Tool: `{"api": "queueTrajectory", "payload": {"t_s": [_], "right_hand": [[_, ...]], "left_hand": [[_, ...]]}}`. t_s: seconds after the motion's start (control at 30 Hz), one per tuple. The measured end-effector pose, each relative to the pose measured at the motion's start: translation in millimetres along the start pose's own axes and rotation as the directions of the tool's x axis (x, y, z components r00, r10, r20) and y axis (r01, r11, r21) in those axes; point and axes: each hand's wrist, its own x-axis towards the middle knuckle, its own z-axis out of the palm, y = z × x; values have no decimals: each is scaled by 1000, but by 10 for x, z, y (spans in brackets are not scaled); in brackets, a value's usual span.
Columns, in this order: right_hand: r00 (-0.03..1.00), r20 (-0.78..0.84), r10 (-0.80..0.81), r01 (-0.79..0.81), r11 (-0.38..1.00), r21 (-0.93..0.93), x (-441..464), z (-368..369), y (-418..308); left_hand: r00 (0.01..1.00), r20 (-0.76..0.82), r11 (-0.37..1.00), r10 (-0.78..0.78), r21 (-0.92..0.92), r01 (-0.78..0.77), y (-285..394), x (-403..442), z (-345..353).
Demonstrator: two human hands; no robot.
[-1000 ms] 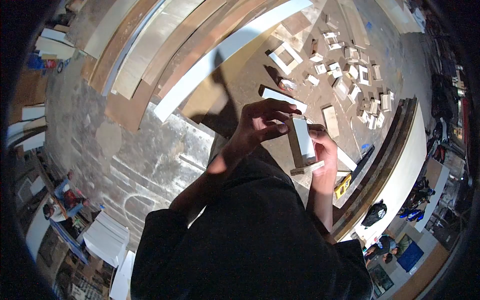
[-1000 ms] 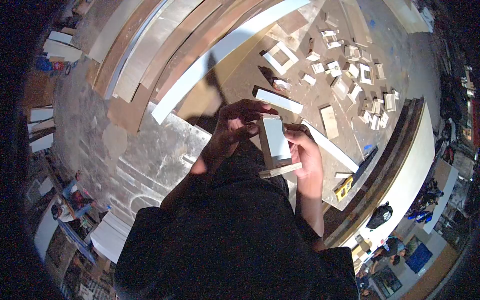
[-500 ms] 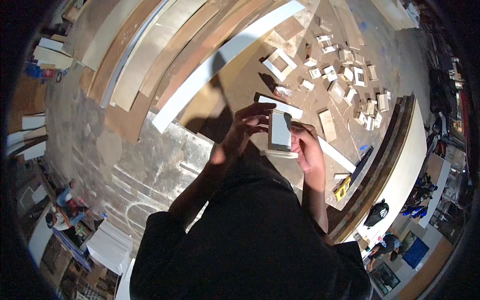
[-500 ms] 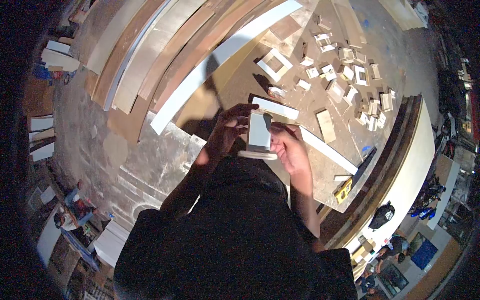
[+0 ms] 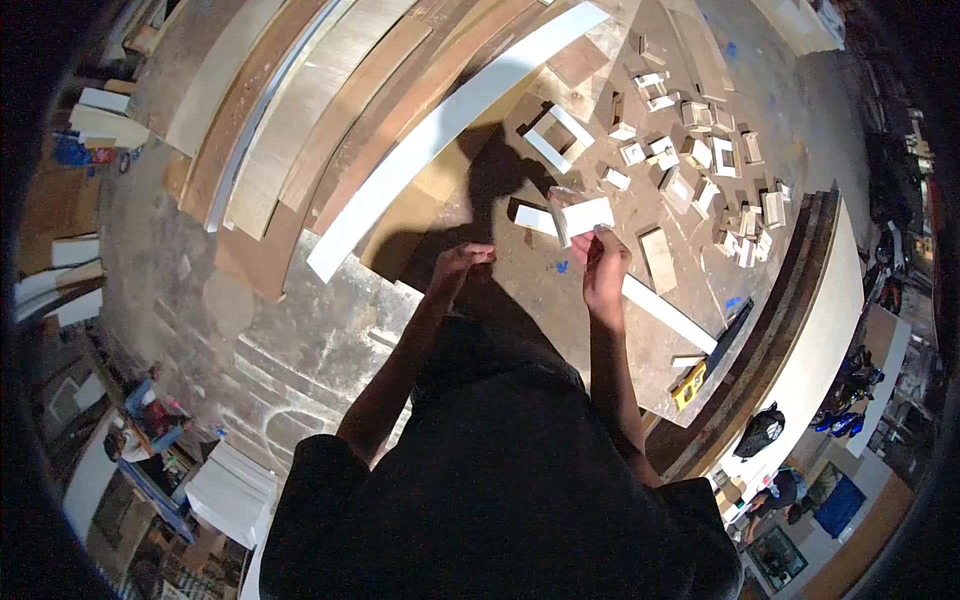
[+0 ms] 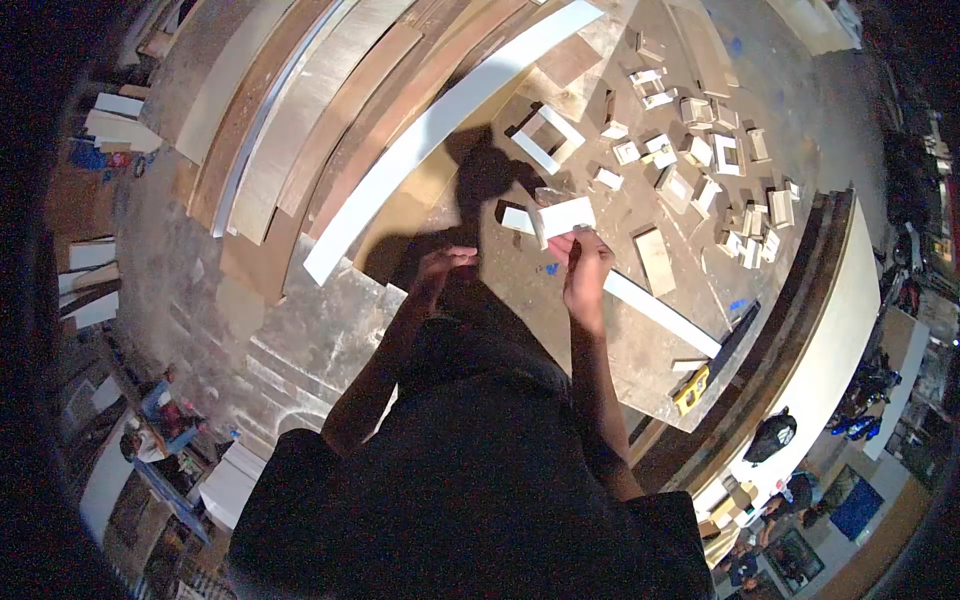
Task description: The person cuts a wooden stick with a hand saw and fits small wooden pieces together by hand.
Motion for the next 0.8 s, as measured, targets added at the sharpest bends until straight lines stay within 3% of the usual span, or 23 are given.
{"api": "queueTrajectory", "payload": {"t_s": [0.07, 0.13, 0.17, 0.23, 0.27, 0.33, 0.43, 0.53, 0.6, 0.67, 0.73, 0.8], "right_hand": [[999, -32, -5, 7, 999, 45, 121, -58, 44], [998, -64, -10, 16, 996, 84, 280, -193, 112], [997, -73, -10, 18, 994, 112, 362, -280, 161], [997, -78, 1, 9, 991, 135, 479, -413, 196], [995, -94, 17, -1, 986, 168, 549, -464, 211], [991, -124, 48, -22, 978, 207, 687, -582, 263], [979, -171, 108, -51, 949, 310, 861, -769, 292], [988, -124, 91, -40, 929, 368, 1002, -896, 219], [991, -115, 63, -18, 934, 358, 1039, -908, 154], [989, -135, 66, -29, 966, 259, 1024, -902, 91], [991, -107, 74, -42, 961, 275, 972, -883, 90], [994, -74, 79, -51, 944, 325, 1003, -914, 40]], "left_hand": [[997, 13, 996, 77, 45, -77, -158, 63, -43], [996, -9, 932, 93, 353, -83, -280, 127, -55], [996, -11, 933, 88, 350, -79, -303, 123, -28], [991, -88, 953, -101, 279, 122, -228, 48, 58], [990, -96, 953, -102, 276, 125, -175, 33, 93], [991, -103, 858, -83, 498, 124, -177, 51, 75], [998, -51, 755, -49, 652, 70, -289, 122, 22], [997, -37, 704, -62, 707, 69, -315, 117, 17], [995, -74, 739, -72, 666, 103, -307, 80, 71], [990, -105, 772, -91, 621, 137, -276, 64, 149], [996, -75, 786, 57, 618, 2, -281, 55, 188], [997, -46, 752, 58, 659, -14, -211, 133, 250]]}}
